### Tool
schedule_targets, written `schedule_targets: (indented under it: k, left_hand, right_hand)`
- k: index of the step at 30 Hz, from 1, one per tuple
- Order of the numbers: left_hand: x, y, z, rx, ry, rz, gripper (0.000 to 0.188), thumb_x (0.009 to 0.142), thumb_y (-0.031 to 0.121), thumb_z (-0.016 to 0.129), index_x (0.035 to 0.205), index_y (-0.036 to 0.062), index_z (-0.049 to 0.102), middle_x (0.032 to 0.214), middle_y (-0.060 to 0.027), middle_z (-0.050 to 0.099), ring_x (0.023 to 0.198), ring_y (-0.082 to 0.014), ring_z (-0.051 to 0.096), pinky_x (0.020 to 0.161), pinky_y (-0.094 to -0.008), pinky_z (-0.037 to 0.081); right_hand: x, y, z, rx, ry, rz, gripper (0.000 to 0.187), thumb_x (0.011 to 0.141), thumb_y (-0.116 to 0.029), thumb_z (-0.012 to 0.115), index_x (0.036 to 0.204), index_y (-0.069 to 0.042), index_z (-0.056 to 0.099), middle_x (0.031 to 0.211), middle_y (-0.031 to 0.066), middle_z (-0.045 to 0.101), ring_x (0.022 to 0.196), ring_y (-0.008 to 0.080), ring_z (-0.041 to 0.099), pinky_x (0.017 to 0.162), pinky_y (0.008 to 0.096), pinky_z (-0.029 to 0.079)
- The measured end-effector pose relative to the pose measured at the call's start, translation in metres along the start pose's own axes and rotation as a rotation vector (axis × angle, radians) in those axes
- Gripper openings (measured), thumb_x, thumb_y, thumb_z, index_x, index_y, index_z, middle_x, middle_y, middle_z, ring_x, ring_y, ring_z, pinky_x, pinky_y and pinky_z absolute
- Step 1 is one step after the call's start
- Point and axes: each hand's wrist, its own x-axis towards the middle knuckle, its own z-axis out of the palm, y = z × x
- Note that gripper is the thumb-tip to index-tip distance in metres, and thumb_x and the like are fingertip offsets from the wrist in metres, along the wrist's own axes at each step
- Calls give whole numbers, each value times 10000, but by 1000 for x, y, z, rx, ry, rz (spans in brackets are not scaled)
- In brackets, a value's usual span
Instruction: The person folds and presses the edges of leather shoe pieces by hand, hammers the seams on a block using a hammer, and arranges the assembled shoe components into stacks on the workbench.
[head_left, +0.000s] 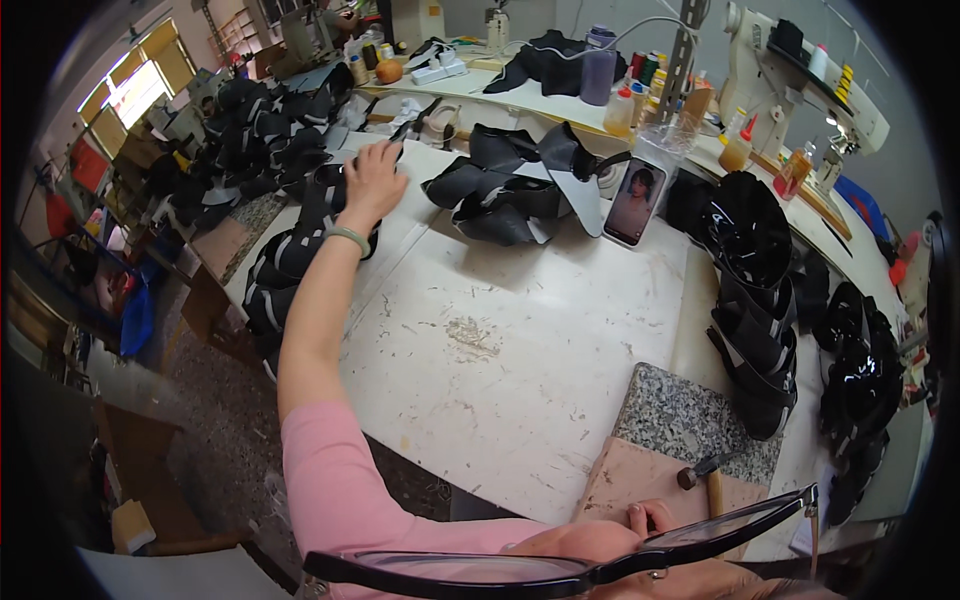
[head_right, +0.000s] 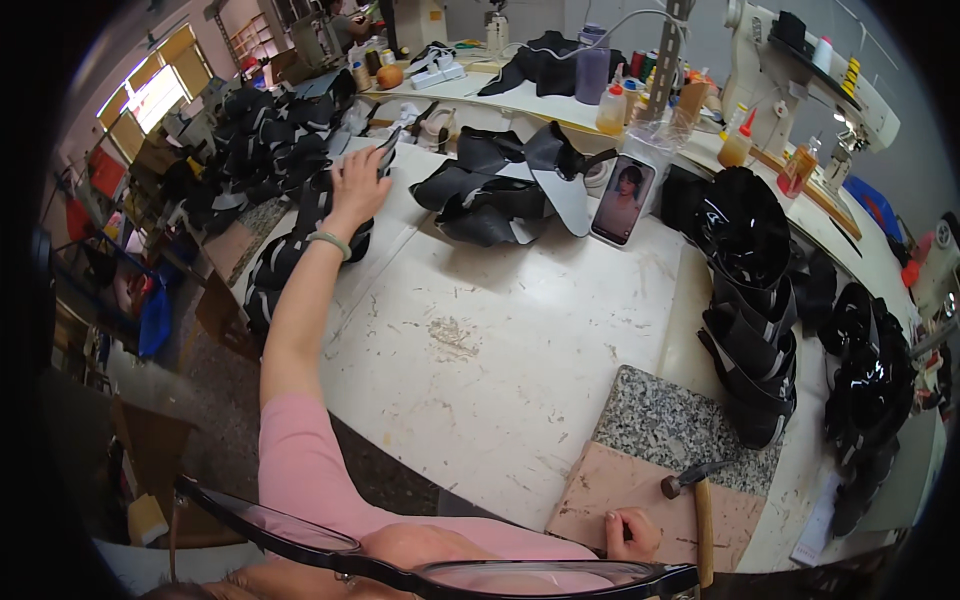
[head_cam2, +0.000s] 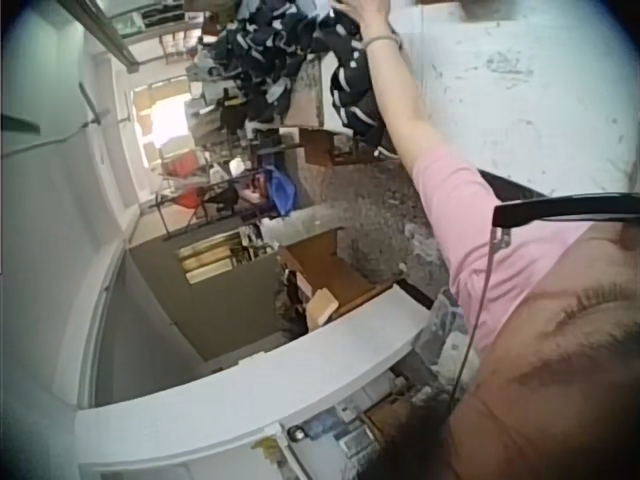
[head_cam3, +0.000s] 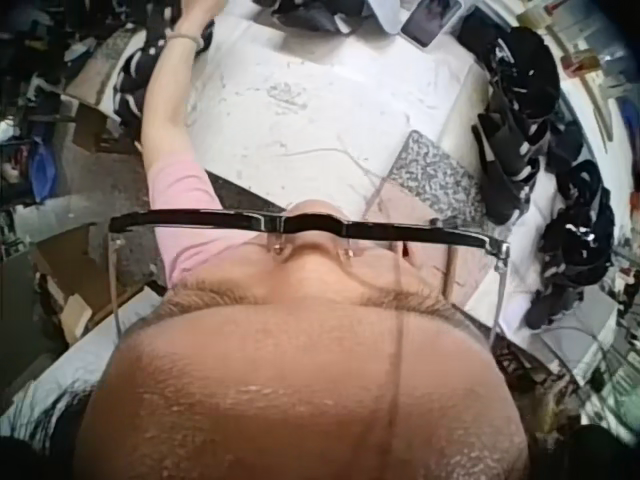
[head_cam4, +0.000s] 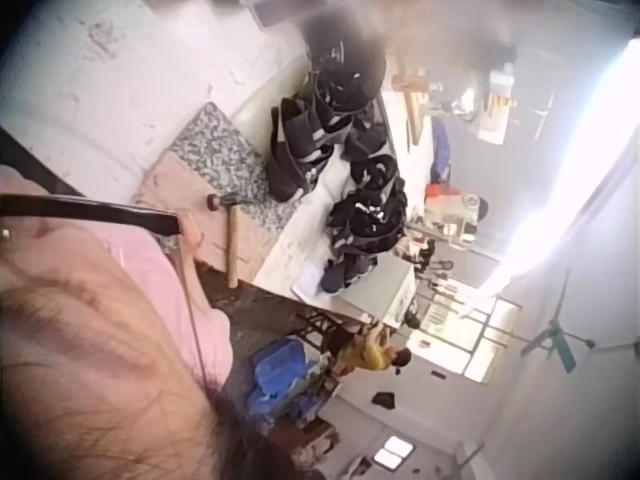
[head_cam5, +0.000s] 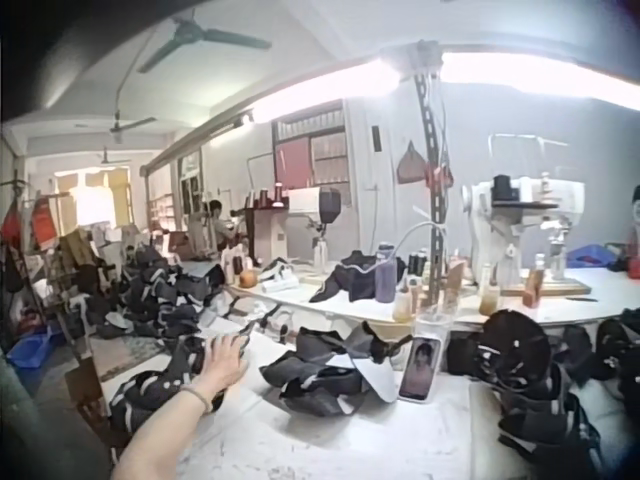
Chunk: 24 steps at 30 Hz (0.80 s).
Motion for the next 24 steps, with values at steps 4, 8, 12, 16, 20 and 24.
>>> schedule_targets:
  k: [4, 8, 12, 16, 20, 24]
  left_hand:
    - [20, 21, 55, -445, -454, -163, 745, 714, 390, 711, 1319, 53, 434, 1377, -199, 404, 1229, -375, 435, 1009, -434, 363]
    - [24, 33, 58, -681, -461, -208, 551, 598, 142, 809, 1092, 28, 594, 983, -220, 640, 939, -364, 609, 851, -410, 476]
    - [33, 71, -19, -711, 39, 74, 434, 640, 74, 784, 1028, 57, 589, 1162, -190, 462, 1062, -363, 509, 896, -380, 444]
    - [-3, 121, -154, -400, 275, 242, 356, 710, -16, 695, 1032, 66, 565, 1262, -173, 427, 1133, -384, 471, 957, -405, 419]
    - [-93, 150, -220, -154, 357, 448, 304, 776, 36, 659, 1059, 109, 577, 1249, -171, 435, 1163, -325, 443, 992, -379, 388]
    - [-220, 208, -211, -518, 74, 666, 363, 820, 109, 585, 1182, 140, 575, 1307, -170, 442, 1215, -306, 450, 1005, -386, 374]
  right_hand:
    - [-2, 3, -1, 30, -13, -69, 70, 778, -27, 661, 731, -3, 614, 674, 109, 612, 572, 214, 579, 535, 298, 443]
    - [5, -7, -3, 27, -8, -82, 60, 779, -35, 663, 742, -9, 623, 682, 114, 617, 587, 227, 595, 543, 301, 453]
    - [6, -9, -4, 20, -19, -103, 62, 788, -53, 662, 750, -16, 629, 686, 109, 617, 599, 237, 600, 550, 300, 457]
    - [6, -11, -3, 30, -7, -138, 78, 800, -63, 656, 742, -20, 628, 681, 101, 611, 597, 235, 595, 551, 301, 455]
    - [9, -16, -11, 41, -176, -8, 96, 808, -108, 663, 807, -13, 649, 770, 119, 625, 701, 247, 608, 633, 317, 473]
    - [14, -36, 4, 172, -100, -303, 260, 771, -130, 705, 997, -21, 635, 971, 147, 615, 897, 294, 585, 796, 355, 458]
